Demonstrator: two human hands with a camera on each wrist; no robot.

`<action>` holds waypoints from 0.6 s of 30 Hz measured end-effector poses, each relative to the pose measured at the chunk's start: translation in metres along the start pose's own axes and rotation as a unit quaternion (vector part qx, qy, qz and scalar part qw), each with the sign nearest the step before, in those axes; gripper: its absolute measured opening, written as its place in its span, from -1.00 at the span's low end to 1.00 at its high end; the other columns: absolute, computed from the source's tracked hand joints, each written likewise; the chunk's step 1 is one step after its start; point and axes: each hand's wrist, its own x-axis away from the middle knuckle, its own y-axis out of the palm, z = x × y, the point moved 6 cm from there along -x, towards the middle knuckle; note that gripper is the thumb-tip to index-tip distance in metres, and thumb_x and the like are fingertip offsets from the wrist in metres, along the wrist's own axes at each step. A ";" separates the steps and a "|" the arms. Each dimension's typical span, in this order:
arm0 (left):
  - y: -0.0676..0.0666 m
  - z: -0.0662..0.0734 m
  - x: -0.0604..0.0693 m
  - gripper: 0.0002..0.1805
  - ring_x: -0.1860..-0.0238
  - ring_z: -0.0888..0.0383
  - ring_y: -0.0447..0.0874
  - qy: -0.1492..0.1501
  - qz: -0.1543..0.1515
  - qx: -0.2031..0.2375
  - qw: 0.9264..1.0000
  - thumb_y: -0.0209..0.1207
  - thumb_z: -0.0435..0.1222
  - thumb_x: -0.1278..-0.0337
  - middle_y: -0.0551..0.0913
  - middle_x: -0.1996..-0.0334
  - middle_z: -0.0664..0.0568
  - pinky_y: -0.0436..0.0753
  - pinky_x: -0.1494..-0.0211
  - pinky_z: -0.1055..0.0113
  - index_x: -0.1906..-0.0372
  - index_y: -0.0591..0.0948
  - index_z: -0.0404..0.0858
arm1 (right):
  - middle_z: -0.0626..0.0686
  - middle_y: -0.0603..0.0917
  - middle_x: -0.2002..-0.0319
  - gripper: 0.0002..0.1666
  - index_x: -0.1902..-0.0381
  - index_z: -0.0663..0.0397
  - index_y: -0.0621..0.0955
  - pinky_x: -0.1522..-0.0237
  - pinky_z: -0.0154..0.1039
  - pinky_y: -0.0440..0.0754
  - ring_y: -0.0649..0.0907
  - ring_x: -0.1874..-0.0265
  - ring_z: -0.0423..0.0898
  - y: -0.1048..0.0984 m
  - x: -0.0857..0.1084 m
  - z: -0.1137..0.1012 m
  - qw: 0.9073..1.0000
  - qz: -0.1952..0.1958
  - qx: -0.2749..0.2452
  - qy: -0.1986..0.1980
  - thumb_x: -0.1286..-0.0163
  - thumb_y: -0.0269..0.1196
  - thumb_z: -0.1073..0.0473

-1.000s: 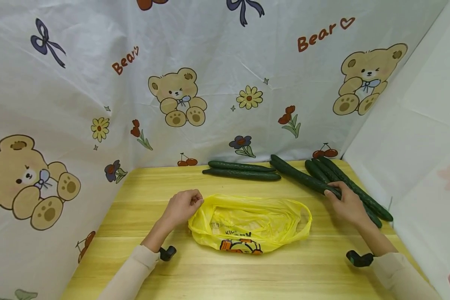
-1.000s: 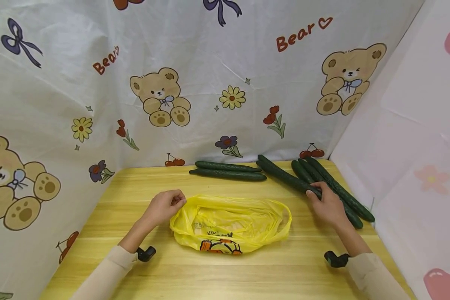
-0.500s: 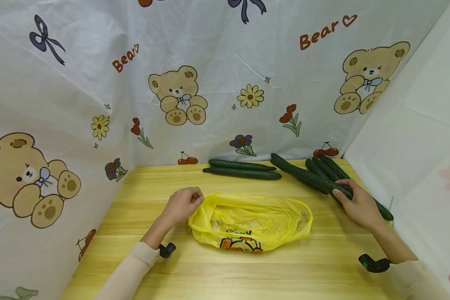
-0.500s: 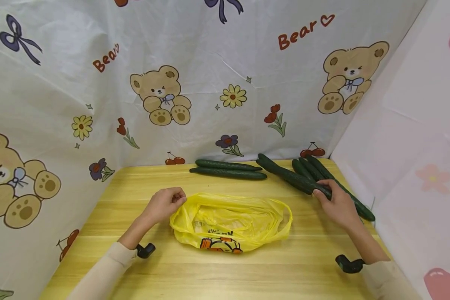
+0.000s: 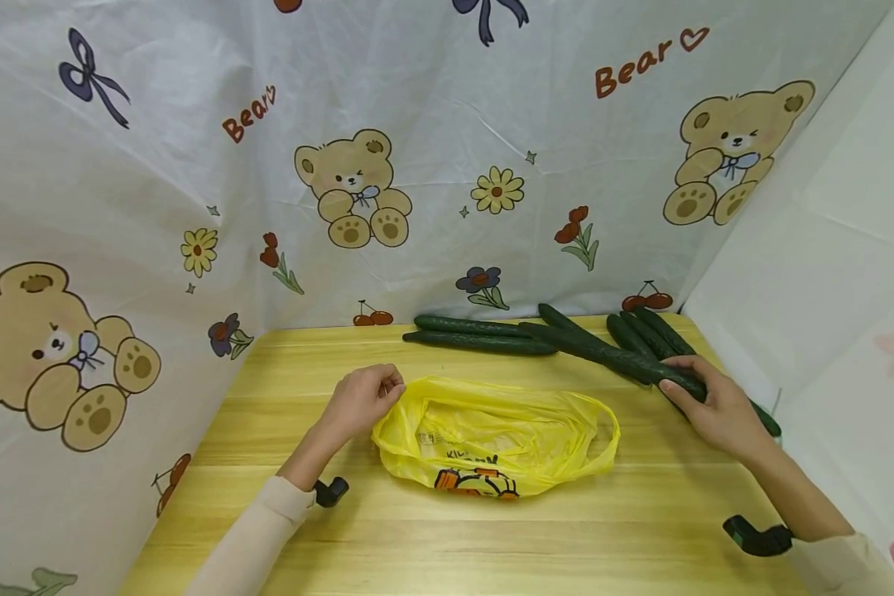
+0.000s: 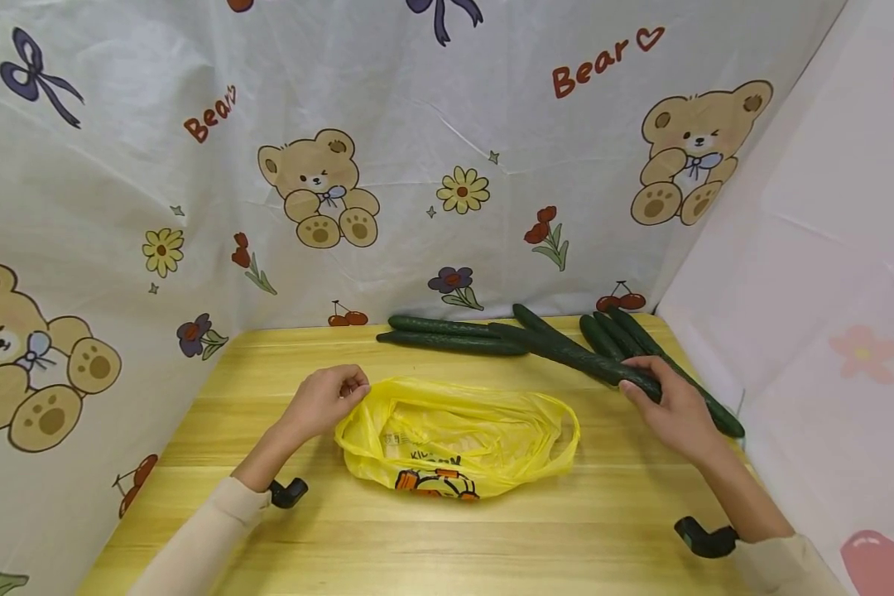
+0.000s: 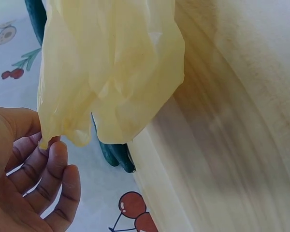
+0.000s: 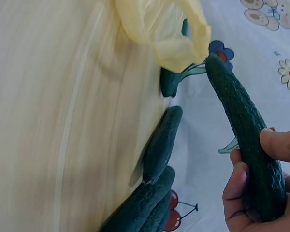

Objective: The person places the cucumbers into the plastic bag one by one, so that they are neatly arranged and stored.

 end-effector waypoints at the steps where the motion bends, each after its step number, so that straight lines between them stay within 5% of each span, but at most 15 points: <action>1: -0.001 0.001 0.000 -0.91 0.47 0.32 0.54 0.001 0.001 0.000 1.000 0.33 -0.13 -0.48 0.69 0.43 0.26 0.55 0.33 0.32 0.24 0.72 0.03 | 0.27 0.69 -0.20 -0.48 -0.43 0.05 0.50 -0.06 -0.25 0.54 0.59 -0.15 -0.30 0.000 0.001 -0.003 1.000 0.001 -0.001 -0.007 -0.69 0.18 -0.06; 5: -0.002 0.002 -0.001 -0.90 0.46 0.31 0.54 -0.001 0.001 0.002 1.000 0.32 -0.13 -0.49 0.69 0.43 0.26 0.55 0.32 0.31 0.24 0.72 0.03 | 0.14 0.70 -0.16 -0.53 -0.42 -0.01 0.53 0.08 -0.55 0.41 0.40 0.00 -0.72 0.001 0.004 -0.016 0.999 -0.004 -0.013 -0.035 -0.68 0.21 -0.01; 18: -0.001 0.001 -0.001 -0.91 0.47 0.30 0.54 -0.003 -0.001 0.002 1.000 0.32 -0.14 -0.48 0.69 0.43 0.26 0.56 0.33 0.31 0.24 0.72 0.03 | 0.03 0.59 -0.33 -0.58 -0.40 -0.08 0.55 -0.08 -0.63 0.41 0.41 -0.25 -0.63 0.018 0.005 -0.052 0.990 -0.061 -0.100 -0.083 -0.66 0.23 0.14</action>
